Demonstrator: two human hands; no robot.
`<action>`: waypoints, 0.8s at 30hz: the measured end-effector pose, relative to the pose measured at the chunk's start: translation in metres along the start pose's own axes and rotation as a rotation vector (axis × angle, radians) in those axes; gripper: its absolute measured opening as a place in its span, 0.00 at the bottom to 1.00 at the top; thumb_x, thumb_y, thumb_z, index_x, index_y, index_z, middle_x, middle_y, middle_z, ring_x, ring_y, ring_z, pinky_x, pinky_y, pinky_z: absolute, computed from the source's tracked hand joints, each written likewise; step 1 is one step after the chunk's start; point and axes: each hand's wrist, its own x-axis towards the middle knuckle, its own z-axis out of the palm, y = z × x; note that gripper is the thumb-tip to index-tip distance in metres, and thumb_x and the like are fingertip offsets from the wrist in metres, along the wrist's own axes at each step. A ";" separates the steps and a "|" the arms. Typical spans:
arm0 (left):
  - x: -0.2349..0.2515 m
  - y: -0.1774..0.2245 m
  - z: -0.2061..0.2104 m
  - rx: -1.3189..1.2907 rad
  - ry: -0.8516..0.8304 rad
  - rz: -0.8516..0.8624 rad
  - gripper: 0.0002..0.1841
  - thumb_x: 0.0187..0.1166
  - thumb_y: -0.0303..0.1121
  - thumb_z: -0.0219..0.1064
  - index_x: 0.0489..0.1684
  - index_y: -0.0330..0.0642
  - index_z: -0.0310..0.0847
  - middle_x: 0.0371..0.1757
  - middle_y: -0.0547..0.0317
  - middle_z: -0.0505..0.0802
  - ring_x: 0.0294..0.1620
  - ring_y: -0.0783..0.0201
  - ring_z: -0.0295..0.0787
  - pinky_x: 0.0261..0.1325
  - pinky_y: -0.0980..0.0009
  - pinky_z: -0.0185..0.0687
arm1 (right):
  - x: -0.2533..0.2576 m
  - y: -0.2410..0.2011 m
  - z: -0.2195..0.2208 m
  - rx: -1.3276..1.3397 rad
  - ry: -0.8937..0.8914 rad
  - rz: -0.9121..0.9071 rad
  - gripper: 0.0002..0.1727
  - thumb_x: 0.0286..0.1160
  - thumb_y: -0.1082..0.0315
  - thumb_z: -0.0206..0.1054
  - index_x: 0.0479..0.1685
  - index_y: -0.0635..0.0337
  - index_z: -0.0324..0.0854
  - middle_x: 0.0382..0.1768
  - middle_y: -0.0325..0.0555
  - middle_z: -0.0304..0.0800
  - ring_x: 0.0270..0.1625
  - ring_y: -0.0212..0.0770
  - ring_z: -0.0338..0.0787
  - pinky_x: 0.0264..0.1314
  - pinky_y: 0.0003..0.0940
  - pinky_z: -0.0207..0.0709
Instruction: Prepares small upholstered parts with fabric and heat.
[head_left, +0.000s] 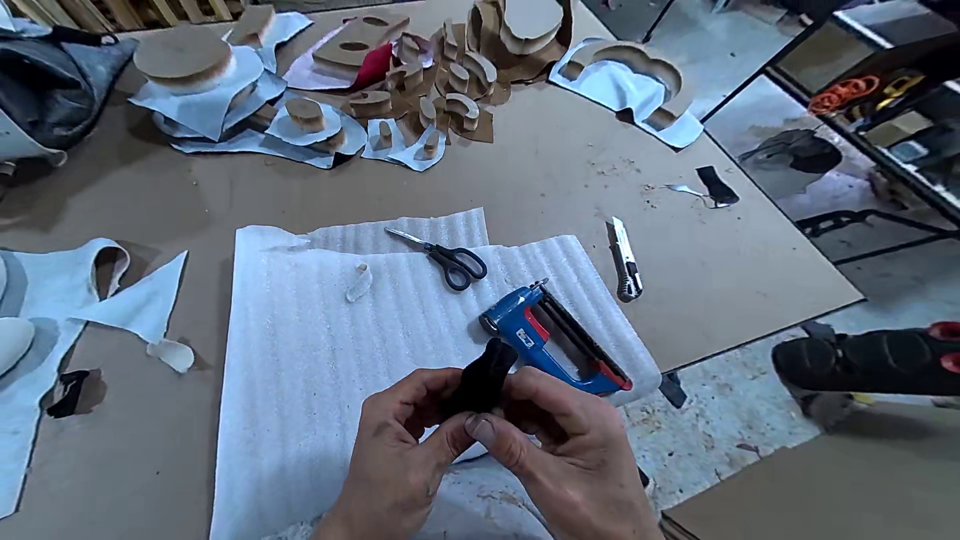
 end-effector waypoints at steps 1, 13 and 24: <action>-0.001 0.001 0.001 0.061 -0.005 0.038 0.18 0.77 0.35 0.75 0.57 0.29 0.86 0.50 0.51 0.96 0.49 0.63 0.96 0.56 0.67 0.94 | -0.001 -0.002 -0.002 -0.003 0.005 -0.011 0.13 0.76 0.64 0.75 0.45 0.67 0.88 0.36 0.43 0.92 0.35 0.29 0.91 0.37 0.25 0.90; -0.009 0.019 0.006 -0.042 -0.036 0.044 0.31 0.71 0.23 0.76 0.76 0.35 0.69 0.55 0.51 0.93 0.53 0.59 0.94 0.61 0.63 0.92 | -0.011 -0.033 0.000 0.525 0.378 0.406 0.12 0.73 0.69 0.71 0.21 0.57 0.81 0.15 0.42 0.87 0.17 0.35 0.90 0.19 0.31 0.89; -0.017 0.019 0.002 0.042 0.084 -0.051 0.14 0.80 0.33 0.73 0.55 0.31 0.89 0.45 0.50 0.97 0.43 0.62 0.96 0.51 0.68 0.94 | -0.049 0.000 -0.005 -0.408 0.236 0.106 0.20 0.85 0.47 0.62 0.53 0.56 0.82 0.39 0.36 0.87 0.34 0.27 0.87 0.30 0.25 0.83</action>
